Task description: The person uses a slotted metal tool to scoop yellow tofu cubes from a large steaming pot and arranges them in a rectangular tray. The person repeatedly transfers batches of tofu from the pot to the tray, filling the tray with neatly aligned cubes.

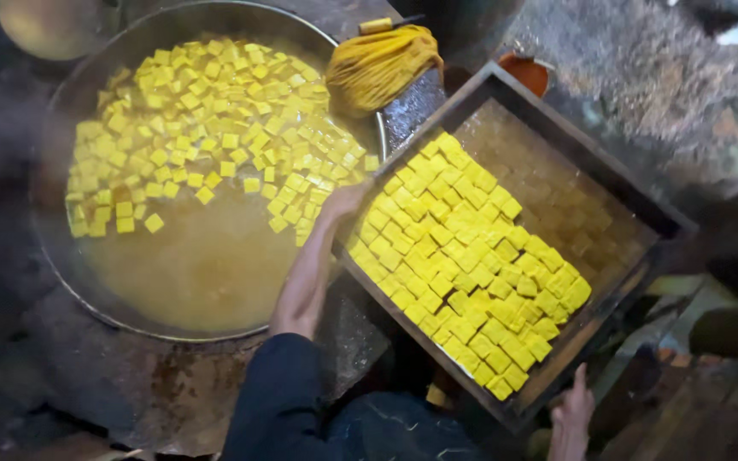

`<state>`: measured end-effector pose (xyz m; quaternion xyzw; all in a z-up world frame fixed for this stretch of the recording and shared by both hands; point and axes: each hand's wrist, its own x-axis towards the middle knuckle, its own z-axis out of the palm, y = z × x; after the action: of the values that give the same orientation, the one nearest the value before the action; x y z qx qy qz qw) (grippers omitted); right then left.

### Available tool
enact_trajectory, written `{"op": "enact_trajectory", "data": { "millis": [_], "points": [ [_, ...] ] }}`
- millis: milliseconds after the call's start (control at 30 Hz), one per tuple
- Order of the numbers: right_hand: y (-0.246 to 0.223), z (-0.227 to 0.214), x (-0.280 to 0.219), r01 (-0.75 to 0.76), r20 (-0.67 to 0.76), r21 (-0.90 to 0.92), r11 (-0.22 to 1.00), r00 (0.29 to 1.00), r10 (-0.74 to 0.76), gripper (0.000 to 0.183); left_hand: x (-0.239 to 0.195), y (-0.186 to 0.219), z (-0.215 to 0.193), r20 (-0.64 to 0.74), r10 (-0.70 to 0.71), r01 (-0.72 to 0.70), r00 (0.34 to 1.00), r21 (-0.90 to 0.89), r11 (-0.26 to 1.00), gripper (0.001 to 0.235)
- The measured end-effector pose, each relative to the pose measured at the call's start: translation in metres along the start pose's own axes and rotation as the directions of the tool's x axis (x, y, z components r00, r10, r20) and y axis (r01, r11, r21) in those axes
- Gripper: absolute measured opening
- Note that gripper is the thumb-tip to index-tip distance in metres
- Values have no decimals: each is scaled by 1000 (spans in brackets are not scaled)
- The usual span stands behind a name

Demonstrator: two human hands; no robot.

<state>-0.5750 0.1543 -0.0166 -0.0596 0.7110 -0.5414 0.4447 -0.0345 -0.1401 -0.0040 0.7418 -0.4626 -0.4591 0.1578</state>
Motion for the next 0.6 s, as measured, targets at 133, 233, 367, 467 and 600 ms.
{"op": "enact_trajectory", "data": {
  "millis": [133,233,367,467,600],
  "points": [
    [1,-2,-30,-20,-41,-76,997,999,17,55,-8,-13,-5,-11,29,-28,1000,77,997,78],
    [1,0,-41,17,-35,-56,998,999,-19,54,-24,-16,-14,-10,0,1,1000,136,991,80],
    [15,13,-31,-21,42,30,999,999,20,52,-46,12,-38,-30,-29,32,999,94,995,79],
    [37,9,-23,-145,13,17,989,989,145,56,-73,24,-49,-44,-14,19,999,99,995,75],
    [60,15,-11,-291,128,98,952,952,278,56,-78,43,-60,-91,92,-79,992,139,987,71]
  ]
}}
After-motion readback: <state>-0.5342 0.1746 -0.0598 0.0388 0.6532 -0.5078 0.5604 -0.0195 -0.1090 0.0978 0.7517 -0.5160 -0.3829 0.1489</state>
